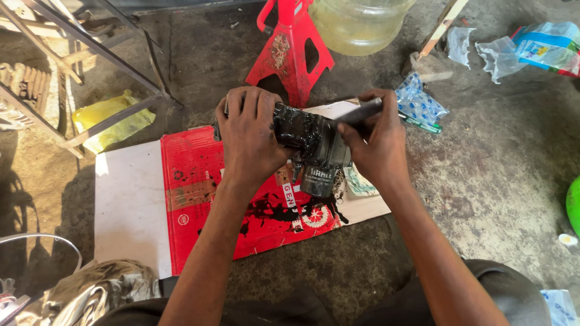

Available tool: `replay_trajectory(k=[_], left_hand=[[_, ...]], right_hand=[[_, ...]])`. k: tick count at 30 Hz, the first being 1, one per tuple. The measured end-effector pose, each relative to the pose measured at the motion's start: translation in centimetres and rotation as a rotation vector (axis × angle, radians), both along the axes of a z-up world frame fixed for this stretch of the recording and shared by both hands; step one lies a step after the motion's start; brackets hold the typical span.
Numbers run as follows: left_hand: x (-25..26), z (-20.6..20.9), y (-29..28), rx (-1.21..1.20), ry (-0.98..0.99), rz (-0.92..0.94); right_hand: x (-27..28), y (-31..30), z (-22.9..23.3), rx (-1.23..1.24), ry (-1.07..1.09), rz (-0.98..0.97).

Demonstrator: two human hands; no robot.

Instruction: The person scrapes residue from an engine casing using a flat blade and then cleans the surface of the component with a cloth.

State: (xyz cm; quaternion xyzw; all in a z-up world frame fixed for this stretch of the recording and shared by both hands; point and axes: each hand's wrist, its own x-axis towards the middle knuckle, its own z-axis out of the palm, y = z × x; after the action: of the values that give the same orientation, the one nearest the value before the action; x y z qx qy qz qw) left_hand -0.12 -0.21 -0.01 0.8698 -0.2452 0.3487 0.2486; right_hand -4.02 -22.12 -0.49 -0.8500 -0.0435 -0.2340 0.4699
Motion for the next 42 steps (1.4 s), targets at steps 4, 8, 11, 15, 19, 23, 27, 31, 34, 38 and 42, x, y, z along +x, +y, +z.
replay_trajectory(k=[4, 8, 11, 15, 19, 23, 27, 31, 34, 38, 42], left_hand=[[0.0, 0.1, 0.0, -0.008, 0.003, -0.009], [-0.1, 0.0, 0.0, -0.004, 0.006, -0.011], [0.0, 0.1, 0.1, -0.007, -0.006, -0.02], [0.0, -0.1, 0.1, -0.003, 0.013, -0.016], [0.1, 0.1, 0.2, -0.003, 0.012, -0.018], [0.1, 0.1, 0.1, -0.007, 0.008, -0.017], [0.1, 0.2, 0.3, -0.001, 0.023, -0.02], [0.2, 0.1, 0.1, 0.005, 0.002, -0.013], [0.2, 0.0, 0.2, 0.001, -0.003, -0.018], [0.1, 0.0, 0.3, -0.006, 0.011, -0.035], [0.1, -0.1, 0.1, 0.013, 0.0, -0.004]], right_hand=[[-0.1, 0.9, 1.0, -0.083, -0.089, -0.025], [-0.8, 0.9, 1.0, -0.073, -0.041, -0.003], [-0.7, 0.7, 1.0, -0.041, -0.006, 0.051], [-0.3, 0.8, 0.6, 0.037, 0.001, 0.001], [-1.2, 1.0, 0.2, 0.061, 0.06, 0.029], [-0.3, 1.5, -1.1, 0.091, -0.081, 0.043], [-1.4, 1.9, -1.8, 0.065, -0.063, 0.053], [-1.7, 1.6, -0.1, 0.079, -0.012, 0.011], [-1.5, 1.6, 0.8, 0.057, 0.038, 0.091], [-2.1, 2.0, 1.1, -0.047, 0.126, 0.115], [-1.3, 1.9, 1.3, -0.175, -0.043, 0.14]])
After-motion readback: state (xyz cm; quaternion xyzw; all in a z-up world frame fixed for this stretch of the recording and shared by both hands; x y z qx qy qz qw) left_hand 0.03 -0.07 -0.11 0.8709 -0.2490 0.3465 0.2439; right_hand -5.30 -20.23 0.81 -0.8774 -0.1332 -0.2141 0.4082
